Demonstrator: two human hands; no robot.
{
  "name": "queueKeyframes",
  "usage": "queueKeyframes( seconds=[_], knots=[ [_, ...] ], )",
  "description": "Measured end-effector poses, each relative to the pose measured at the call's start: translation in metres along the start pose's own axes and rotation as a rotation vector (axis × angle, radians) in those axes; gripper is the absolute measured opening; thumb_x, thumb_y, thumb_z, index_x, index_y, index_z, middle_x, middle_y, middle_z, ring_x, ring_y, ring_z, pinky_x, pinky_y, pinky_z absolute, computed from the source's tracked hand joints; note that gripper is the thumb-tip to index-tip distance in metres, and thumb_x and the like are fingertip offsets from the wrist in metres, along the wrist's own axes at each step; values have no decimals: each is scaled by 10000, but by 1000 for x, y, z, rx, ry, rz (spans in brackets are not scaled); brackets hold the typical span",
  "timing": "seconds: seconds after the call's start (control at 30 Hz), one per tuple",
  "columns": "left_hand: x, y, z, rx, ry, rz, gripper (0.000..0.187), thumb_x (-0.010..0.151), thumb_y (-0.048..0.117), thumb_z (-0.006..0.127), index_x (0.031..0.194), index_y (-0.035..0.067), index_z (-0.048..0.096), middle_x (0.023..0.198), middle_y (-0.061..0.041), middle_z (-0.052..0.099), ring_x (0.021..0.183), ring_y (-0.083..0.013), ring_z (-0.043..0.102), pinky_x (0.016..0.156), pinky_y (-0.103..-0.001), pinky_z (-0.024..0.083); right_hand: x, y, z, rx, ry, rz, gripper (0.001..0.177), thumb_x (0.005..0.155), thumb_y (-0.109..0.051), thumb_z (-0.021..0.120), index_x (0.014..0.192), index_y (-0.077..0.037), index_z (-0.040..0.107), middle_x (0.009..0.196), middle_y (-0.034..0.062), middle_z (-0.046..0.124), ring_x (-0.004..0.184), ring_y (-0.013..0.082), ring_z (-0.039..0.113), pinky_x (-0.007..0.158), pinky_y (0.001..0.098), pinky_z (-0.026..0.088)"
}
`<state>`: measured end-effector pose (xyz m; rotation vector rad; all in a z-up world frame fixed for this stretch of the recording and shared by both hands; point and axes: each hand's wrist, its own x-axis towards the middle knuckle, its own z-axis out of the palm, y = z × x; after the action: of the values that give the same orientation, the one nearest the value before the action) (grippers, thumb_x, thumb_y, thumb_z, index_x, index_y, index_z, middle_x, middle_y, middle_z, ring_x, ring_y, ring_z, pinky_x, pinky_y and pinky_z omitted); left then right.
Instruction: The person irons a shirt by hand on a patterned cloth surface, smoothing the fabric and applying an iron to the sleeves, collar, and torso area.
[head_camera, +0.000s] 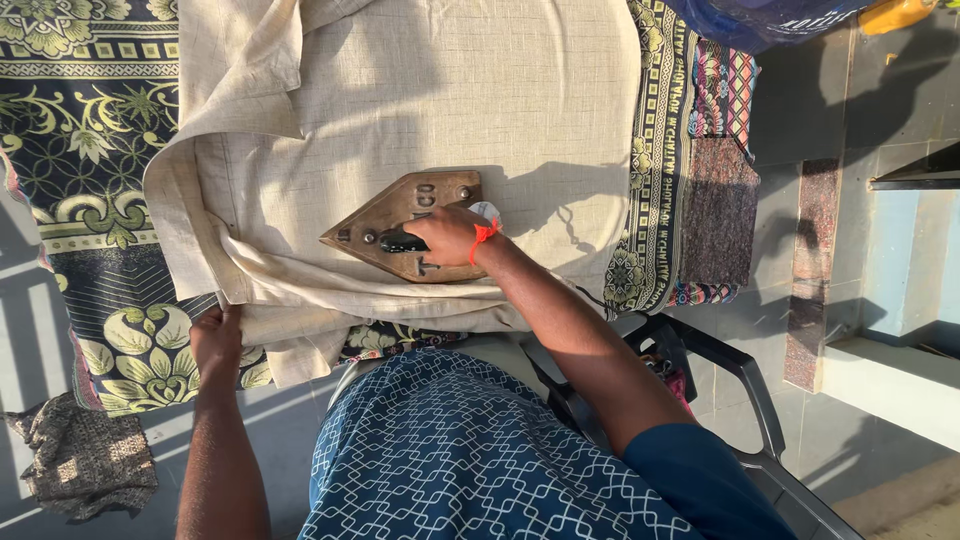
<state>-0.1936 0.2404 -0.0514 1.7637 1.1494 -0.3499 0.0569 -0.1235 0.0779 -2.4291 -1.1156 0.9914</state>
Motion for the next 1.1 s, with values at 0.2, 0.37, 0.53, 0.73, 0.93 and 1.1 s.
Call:
queueKeyframes(
  seconds=[0.2, 0.37, 0.53, 0.73, 0.93, 1.1],
  knots=[
    [-4, 8, -9, -115, -143, -26, 350, 1046, 366, 621, 1015, 36, 734, 713, -42, 619, 592, -107, 503, 569, -308, 467, -100, 94, -17, -37, 32, 188, 350, 771, -253, 764, 1052, -73, 661, 873, 188, 726, 836, 402, 711, 730, 512, 555],
    [8, 6, -11, -88, -207, -109, 340, 1033, 354, 623, 1068, 36, 738, 814, -70, 691, 667, -130, 579, 661, -310, 525, -167, 152, -16, -5, 126, 252, 381, 758, -226, 752, 1071, -30, 659, 948, 221, 722, 894, 423, 697, 760, 512, 549],
    [4, 28, -25, -297, 127, 63, 273, 976, 178, 583, 1197, 24, 626, 1023, -101, 685, 845, -172, 657, 763, -321, 579, -176, 151, -13, 52, 136, 416, 327, 790, -197, 714, 1073, -41, 663, 885, 221, 716, 852, 409, 709, 751, 487, 551],
    [1, 155, -31, 272, 430, 595, 540, 890, 224, 782, 1371, 97, 573, 1355, -116, 588, 1326, -293, 532, 1195, -539, 384, -126, 109, -9, 75, 177, 326, 280, 774, -175, 717, 1001, -25, 652, 858, 226, 700, 832, 426, 689, 714, 500, 536],
    [74, 251, 7, 758, 518, 589, 940, 611, 429, 907, 1430, 158, 535, 1311, -140, 628, 1310, -378, 479, 1041, -713, 356, -42, 29, -15, 74, 82, 253, 275, 744, -181, 739, 973, -53, 658, 804, 196, 709, 789, 408, 701, 685, 513, 539],
    [125, 241, -5, 461, 676, 663, 134, 982, 214, 704, 1114, 225, 725, 942, 19, 756, 783, -205, 714, 761, -445, 544, 14, -15, -12, -9, 148, 223, 263, 780, -227, 776, 976, -84, 674, 777, 211, 704, 760, 408, 702, 690, 522, 543]
  ],
)
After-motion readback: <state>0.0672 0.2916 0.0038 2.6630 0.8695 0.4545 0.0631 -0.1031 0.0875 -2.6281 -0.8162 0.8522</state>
